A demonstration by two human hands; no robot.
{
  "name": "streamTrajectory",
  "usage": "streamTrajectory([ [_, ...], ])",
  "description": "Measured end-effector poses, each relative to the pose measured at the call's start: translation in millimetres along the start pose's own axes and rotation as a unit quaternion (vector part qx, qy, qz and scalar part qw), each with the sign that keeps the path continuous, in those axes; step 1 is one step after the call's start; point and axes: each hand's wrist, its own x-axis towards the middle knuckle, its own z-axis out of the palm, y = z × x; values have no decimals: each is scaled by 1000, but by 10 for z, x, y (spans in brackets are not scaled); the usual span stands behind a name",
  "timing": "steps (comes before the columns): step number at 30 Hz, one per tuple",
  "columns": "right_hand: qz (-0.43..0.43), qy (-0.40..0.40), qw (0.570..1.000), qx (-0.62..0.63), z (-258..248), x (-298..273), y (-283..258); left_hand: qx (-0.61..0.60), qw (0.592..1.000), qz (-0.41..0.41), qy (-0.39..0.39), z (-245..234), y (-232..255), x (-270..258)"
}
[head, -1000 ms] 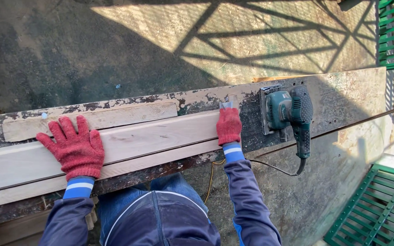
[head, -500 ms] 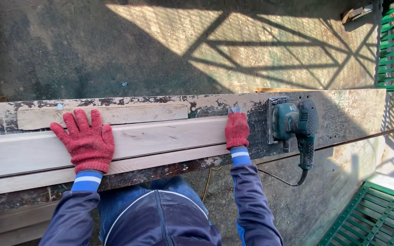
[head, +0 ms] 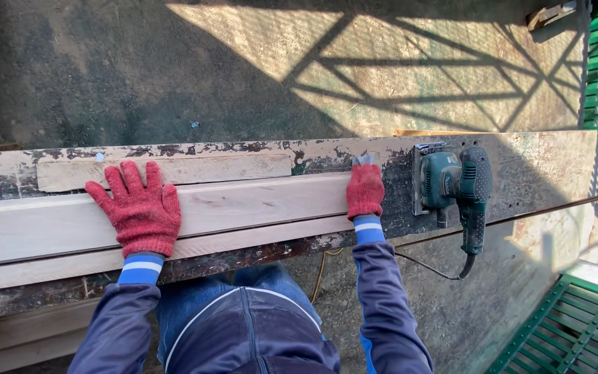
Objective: Sanding a wooden board using an electric sander and hand sandpaper.
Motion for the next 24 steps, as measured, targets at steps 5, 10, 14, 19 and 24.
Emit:
streamTrajectory([
  [5,-28,-2,999,16,-228,-517,141,-16,1000,0,3,9,-15,57],
  [10,12,-150,988,-29,-518,-462,77,110,984,-60,-126,-184,71,83],
  [14,8,-113,993,-16,-941,-325,-173,128,981,-64,-129,-193,89,62],
  [19,4,-76,993,-92,-814,-437,-23,144,979,-61,-130,-207,92,77],
  [24,-99,-71,989,88,-460,-623,-218,133,982,-61,-123,-190,98,70],
])
